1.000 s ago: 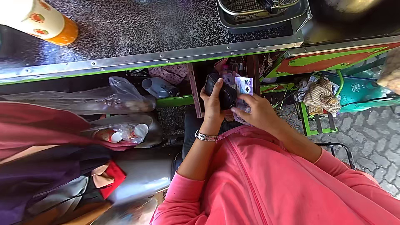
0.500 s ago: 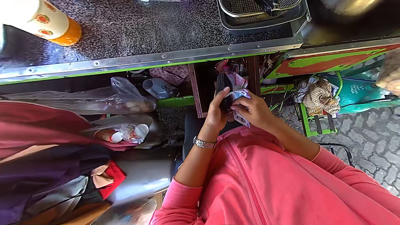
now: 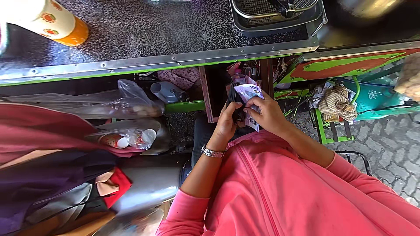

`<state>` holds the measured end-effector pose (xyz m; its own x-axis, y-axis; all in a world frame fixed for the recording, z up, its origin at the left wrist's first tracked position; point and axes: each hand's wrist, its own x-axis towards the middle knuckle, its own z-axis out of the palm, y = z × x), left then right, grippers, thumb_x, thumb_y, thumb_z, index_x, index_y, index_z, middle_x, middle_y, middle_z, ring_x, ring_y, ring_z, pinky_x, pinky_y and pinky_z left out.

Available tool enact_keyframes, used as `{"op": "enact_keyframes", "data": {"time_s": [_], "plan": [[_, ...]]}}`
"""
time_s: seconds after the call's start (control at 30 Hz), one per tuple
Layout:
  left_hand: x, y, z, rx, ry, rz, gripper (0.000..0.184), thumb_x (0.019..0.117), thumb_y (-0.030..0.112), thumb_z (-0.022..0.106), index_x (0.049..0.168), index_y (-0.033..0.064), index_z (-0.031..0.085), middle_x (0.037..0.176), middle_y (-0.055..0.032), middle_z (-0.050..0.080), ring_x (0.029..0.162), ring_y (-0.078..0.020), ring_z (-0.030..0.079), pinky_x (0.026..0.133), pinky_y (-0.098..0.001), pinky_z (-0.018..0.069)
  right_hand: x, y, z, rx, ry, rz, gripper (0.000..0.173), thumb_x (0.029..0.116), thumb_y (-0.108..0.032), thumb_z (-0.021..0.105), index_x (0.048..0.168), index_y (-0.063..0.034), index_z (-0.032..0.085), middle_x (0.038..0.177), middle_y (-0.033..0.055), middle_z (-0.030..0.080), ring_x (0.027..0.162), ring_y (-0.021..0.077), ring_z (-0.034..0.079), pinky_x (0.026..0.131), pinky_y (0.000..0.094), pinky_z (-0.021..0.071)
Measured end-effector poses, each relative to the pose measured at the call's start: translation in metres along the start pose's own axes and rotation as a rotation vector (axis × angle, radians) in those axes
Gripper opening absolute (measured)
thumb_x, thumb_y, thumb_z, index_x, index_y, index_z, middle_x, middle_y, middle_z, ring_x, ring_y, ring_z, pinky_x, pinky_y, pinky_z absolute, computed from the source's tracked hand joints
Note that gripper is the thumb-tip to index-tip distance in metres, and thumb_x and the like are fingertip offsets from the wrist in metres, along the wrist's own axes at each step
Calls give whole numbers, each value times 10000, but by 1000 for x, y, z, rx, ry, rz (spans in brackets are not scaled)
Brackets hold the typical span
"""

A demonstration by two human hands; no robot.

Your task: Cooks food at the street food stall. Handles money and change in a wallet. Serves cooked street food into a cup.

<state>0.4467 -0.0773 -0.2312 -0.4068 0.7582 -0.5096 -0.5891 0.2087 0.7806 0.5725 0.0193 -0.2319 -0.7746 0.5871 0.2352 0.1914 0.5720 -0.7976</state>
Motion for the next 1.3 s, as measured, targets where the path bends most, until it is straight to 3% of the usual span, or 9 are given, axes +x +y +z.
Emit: {"op": "enact_keyframes", "data": {"time_s": [0.13, 0.37, 0.53, 0.73, 0.83, 0.93, 1.03, 1.2, 1.3], "plan": [[4, 4, -2, 195, 119, 53, 238, 925, 162, 494, 1135, 84, 572, 848, -8, 654, 747, -87, 673, 674, -287, 585, -1, -10, 4, -76, 22, 11, 102, 931, -85, 702, 913, 16, 692, 1106, 212, 657, 912, 286, 686, 764, 401, 589], [5, -4, -6, 556, 110, 319, 532, 1040, 335, 451, 1453, 2, 480, 1247, -99, 659, 1120, -55, 628, 1005, -294, 498, -3, -16, 8, -266, 92, -150, 101, 947, -27, 630, 921, 39, 701, 1114, 220, 678, 989, 335, 692, 795, 397, 596], [9, -2, -12, 536, 98, 244, 597, 1001, 316, 519, 1513, 37, 390, 1134, -106, 677, 978, -100, 684, 880, -330, 570, 4, -5, 17, -321, 148, -121, 136, 970, -58, 628, 952, 52, 705, 1143, 231, 681, 1006, 343, 700, 817, 409, 595], [5, -6, -8, 388, 144, 323, 543, 1048, 333, 371, 1475, -3, 401, 1197, -76, 637, 1051, -54, 637, 933, -287, 538, 10, 3, 22, -176, 71, -285, 159, 961, -21, 623, 1023, 42, 756, 1127, 218, 704, 1034, 352, 693, 900, 412, 574], [10, -13, -11, 339, 172, 369, 470, 1032, 293, 390, 1374, -21, 463, 1083, -9, 640, 989, -6, 628, 917, -242, 530, 8, 3, 20, -110, 51, -353, 188, 937, 9, 598, 1062, 56, 730, 1113, 211, 706, 1004, 330, 691, 879, 388, 573], [9, -12, -10, 362, 150, 333, 522, 1030, 327, 396, 1431, -3, 444, 1156, -49, 643, 1044, -37, 630, 938, -275, 530, 7, 2, 23, -206, 111, -308, 177, 962, -7, 598, 1078, 56, 716, 1096, 206, 707, 993, 334, 697, 866, 396, 582], [7, -9, -6, 370, 140, 281, 529, 1025, 321, 408, 1461, 21, 405, 1116, -46, 657, 969, -53, 671, 844, -278, 586, 10, 2, 27, -289, 179, -237, 183, 970, -21, 599, 1090, 69, 703, 1091, 217, 702, 973, 348, 700, 829, 416, 591], [6, -3, -9, 465, 170, 290, 570, 991, 272, 452, 1486, -7, 406, 1158, -89, 664, 1018, -52, 656, 918, -280, 539, 8, 2, 26, -209, 117, -232, 177, 975, -31, 593, 1044, 44, 737, 1142, 211, 695, 1037, 338, 683, 913, 400, 565], [4, -12, -9, 367, 132, 369, 451, 1005, 273, 418, 1340, -21, 487, 1031, -3, 650, 926, -8, 639, 842, -239, 549, 3, -1, 31, -194, 133, -282, 214, 922, 25, 615, 1107, 60, 716, 1114, 207, 711, 1010, 333, 697, 899, 402, 572]]}}
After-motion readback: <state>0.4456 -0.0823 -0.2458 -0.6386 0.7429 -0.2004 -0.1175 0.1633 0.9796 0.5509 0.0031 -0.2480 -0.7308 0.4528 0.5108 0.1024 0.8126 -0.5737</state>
